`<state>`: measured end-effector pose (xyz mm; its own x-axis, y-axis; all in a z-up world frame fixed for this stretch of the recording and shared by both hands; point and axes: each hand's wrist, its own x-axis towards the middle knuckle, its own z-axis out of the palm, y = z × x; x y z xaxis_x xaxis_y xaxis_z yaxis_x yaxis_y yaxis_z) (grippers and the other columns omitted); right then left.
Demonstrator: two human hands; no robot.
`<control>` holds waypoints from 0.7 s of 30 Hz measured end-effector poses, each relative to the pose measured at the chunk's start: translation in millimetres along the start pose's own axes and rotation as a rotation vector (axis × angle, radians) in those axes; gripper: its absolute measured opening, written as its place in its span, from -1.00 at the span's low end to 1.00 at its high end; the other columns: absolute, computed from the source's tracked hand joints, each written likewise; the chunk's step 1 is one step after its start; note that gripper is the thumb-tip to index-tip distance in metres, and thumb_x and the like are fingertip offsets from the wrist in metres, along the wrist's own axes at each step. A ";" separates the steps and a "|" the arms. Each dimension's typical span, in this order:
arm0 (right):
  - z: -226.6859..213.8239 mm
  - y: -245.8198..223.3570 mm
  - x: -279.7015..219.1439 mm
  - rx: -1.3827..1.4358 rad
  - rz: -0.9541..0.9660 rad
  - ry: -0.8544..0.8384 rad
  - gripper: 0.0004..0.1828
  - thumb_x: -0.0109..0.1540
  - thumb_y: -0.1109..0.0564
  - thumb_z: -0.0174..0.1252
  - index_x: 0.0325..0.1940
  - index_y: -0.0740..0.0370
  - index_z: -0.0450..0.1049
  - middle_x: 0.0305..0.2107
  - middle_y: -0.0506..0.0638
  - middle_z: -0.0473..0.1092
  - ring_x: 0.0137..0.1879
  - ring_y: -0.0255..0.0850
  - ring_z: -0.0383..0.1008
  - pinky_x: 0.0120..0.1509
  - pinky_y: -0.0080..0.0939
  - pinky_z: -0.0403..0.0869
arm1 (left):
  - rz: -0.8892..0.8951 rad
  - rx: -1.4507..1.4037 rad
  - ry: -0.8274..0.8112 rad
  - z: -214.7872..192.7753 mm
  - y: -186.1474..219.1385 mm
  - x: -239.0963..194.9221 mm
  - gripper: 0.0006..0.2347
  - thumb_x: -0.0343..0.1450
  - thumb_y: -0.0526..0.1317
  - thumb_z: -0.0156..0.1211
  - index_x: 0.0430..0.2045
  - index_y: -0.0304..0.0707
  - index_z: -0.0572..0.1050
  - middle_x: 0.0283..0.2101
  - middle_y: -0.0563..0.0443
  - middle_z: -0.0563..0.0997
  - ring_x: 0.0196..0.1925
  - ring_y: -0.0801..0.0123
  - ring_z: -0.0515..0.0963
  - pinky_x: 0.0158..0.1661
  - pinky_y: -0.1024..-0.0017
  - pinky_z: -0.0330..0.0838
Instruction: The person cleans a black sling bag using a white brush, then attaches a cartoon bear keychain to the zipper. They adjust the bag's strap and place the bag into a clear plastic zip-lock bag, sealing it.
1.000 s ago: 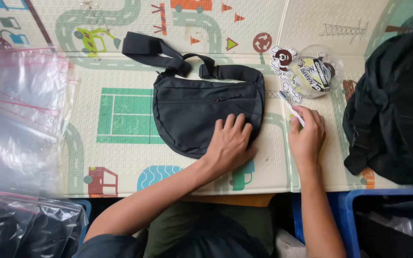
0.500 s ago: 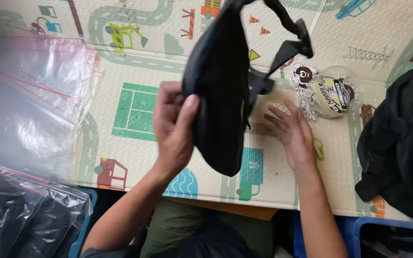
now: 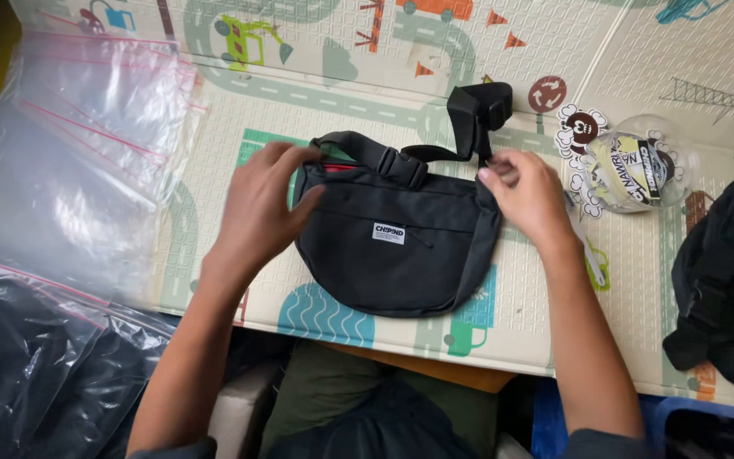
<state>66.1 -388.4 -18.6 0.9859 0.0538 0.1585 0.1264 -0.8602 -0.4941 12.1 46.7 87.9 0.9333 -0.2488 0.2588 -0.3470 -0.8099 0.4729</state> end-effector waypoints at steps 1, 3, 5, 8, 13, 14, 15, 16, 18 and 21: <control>-6.7 -13.8 1.8 -0.002 0.003 -0.002 -0.62 0.41 -0.15 0.52 0.19 0.07 0.74 -0.15 -0.02 0.62 -0.10 -0.04 0.75 -0.10 -0.02 0.68 | -0.001 -0.003 -0.003 16.8 -3.5 21.9 -0.62 0.50 -0.19 0.51 0.25 -0.11 0.64 0.09 -0.20 0.69 0.12 -0.22 0.73 0.04 -0.06 0.55; -20.5 -42.2 13.7 0.077 0.104 -0.088 -0.39 0.36 -0.16 0.51 0.35 0.25 0.62 -0.07 0.19 0.63 -0.04 0.16 0.72 0.01 0.19 0.65 | 0.079 0.069 -0.196 48.2 -11.4 71.4 -0.33 0.34 -0.04 0.62 0.40 -0.06 0.51 0.26 -0.14 0.54 0.30 -0.16 0.55 0.22 -0.20 0.47; -18.8 -48.6 1.7 0.087 0.062 -0.083 -0.31 0.26 -0.11 0.57 0.37 0.27 0.59 -0.07 0.22 0.59 -0.02 0.18 0.69 0.02 0.22 0.62 | 0.094 0.007 -0.228 65.7 -27.3 94.4 -0.44 0.29 -0.05 0.65 0.19 -0.14 0.62 0.11 -0.20 0.62 0.17 -0.26 0.63 0.14 -0.23 0.52; -7.5 -25.2 -7.4 0.168 0.049 -0.035 -0.33 0.23 0.03 0.57 0.38 0.27 0.56 -0.09 0.23 0.58 -0.01 0.14 0.68 -0.02 0.11 0.63 | 0.010 -0.204 -0.129 100.6 -60.6 118.3 -0.68 0.26 -0.17 0.57 -0.12 -0.10 0.73 -0.21 -0.07 0.73 -0.11 -0.12 0.78 -0.01 -0.04 0.60; -31.7 -32.9 -11.9 0.382 0.096 0.034 -0.54 0.37 0.27 0.42 0.33 0.38 0.46 -0.09 0.31 0.62 -0.02 0.06 0.71 -0.05 -0.05 0.68 | -0.363 -0.394 0.191 96.3 -100.5 105.8 -0.80 0.46 -0.27 0.33 -0.09 0.05 0.75 -0.46 0.06 0.71 -0.37 0.19 0.83 -0.16 0.31 0.63; -36.7 -42.4 -12.8 0.340 0.109 0.051 -0.62 0.38 0.25 0.42 0.22 0.34 0.45 -0.07 0.24 0.64 0.02 -0.01 0.70 0.07 -0.08 0.67 | -0.321 -0.280 0.258 85.9 -93.9 102.0 -0.56 0.42 -0.25 0.39 0.24 -0.01 0.48 -0.16 0.01 0.68 -0.29 0.20 0.79 -0.20 0.21 0.58; -42.8 -52.4 -14.3 0.297 0.122 0.069 -0.69 0.39 0.23 0.42 0.10 0.30 0.43 -0.06 0.17 0.65 0.07 -0.08 0.69 0.18 -0.11 0.66 | -0.278 -0.165 0.323 74.4 -86.4 97.9 -0.23 0.39 -0.23 0.46 0.56 -0.08 0.21 0.14 -0.05 0.66 -0.21 0.21 0.76 -0.24 0.12 0.54; -43.3 -55.6 -14.3 0.298 0.132 0.071 -0.69 0.39 0.23 0.42 0.10 0.30 0.43 -0.06 0.17 0.65 0.07 -0.08 0.69 0.18 -0.11 0.66 | -0.273 -0.165 0.314 68.4 -69.7 95.7 -0.23 0.39 -0.23 0.46 0.56 -0.08 0.21 0.14 -0.05 0.66 -0.21 0.21 0.76 -0.24 0.12 0.54; -48.4 -63.2 -13.5 0.163 0.341 -0.002 -0.53 0.39 -0.10 0.47 0.15 0.19 0.44 -0.19 -0.01 0.66 -0.15 -0.10 0.71 -0.01 0.04 0.59 | 0.045 -0.131 0.390 54.0 -34.0 92.4 -0.10 0.27 -0.34 0.24 0.66 -0.19 0.06 0.61 -0.36 0.22 0.72 -0.36 0.21 0.68 -0.27 0.15; -46.6 -64.3 -14.9 0.335 0.397 -0.047 -0.62 0.43 -0.02 0.40 0.09 0.22 0.40 -0.22 0.08 0.64 -0.41 -0.11 0.73 -0.43 -0.16 0.60 | 0.355 -0.316 0.256 46.5 49.8 96.1 -0.56 0.36 -0.37 0.20 0.19 -0.34 0.55 0.28 -0.36 0.49 0.42 -0.22 0.46 0.37 -0.13 0.40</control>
